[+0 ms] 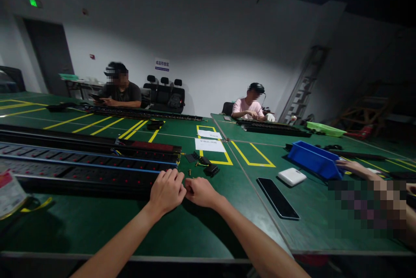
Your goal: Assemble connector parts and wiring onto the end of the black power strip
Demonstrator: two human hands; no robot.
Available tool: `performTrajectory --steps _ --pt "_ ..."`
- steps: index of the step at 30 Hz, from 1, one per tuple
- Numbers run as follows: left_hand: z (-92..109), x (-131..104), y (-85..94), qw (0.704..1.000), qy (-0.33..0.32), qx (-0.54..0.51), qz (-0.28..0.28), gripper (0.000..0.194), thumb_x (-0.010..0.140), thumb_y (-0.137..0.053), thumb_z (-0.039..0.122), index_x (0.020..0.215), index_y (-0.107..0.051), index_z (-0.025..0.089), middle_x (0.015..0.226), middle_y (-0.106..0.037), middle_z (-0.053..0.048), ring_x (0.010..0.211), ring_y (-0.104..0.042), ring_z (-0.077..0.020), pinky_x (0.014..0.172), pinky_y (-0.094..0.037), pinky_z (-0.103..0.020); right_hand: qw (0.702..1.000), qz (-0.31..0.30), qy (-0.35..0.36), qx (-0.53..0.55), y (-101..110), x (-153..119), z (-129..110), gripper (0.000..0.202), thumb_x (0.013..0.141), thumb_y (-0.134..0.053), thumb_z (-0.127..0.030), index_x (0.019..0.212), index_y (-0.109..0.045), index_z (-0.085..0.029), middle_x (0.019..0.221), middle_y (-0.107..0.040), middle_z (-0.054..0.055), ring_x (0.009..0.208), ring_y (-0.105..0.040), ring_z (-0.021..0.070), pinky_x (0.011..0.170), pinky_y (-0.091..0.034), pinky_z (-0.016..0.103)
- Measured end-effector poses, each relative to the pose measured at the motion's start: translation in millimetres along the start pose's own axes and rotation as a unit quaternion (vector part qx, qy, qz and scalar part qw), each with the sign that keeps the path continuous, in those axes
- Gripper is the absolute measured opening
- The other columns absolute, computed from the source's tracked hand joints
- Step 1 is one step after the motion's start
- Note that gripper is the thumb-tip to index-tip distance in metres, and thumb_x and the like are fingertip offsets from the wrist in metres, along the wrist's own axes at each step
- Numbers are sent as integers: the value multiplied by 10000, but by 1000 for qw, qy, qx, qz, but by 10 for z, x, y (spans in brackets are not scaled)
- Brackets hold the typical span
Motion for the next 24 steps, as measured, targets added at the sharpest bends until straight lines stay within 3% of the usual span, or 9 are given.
performTrajectory --steps 15,24 --pt "-7 -4 12 1000 16 16 -1 102 852 -536 241 857 -628 197 883 -583 -89 872 -530 -262 765 -364 -402 999 28 19 -2 0 -2 -7 115 888 -567 -289 867 -635 -199 751 -664 23 640 -545 143 584 -207 285" --pt "-12 -1 0 1000 15 20 2 99 845 -540 222 836 -636 198 879 -586 -87 873 -532 -260 768 -364 -401 1000 13 20 -10 0 13 -12 152 902 -558 -308 897 -657 -193 807 -697 39 664 -573 148 593 -236 275"
Point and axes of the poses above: each hand's wrist, its own x-axis towards the middle knuckle, its own y-axis out of the back of the hand, z = x × y, the point moved 6 cm from there along x, towards the middle knuckle
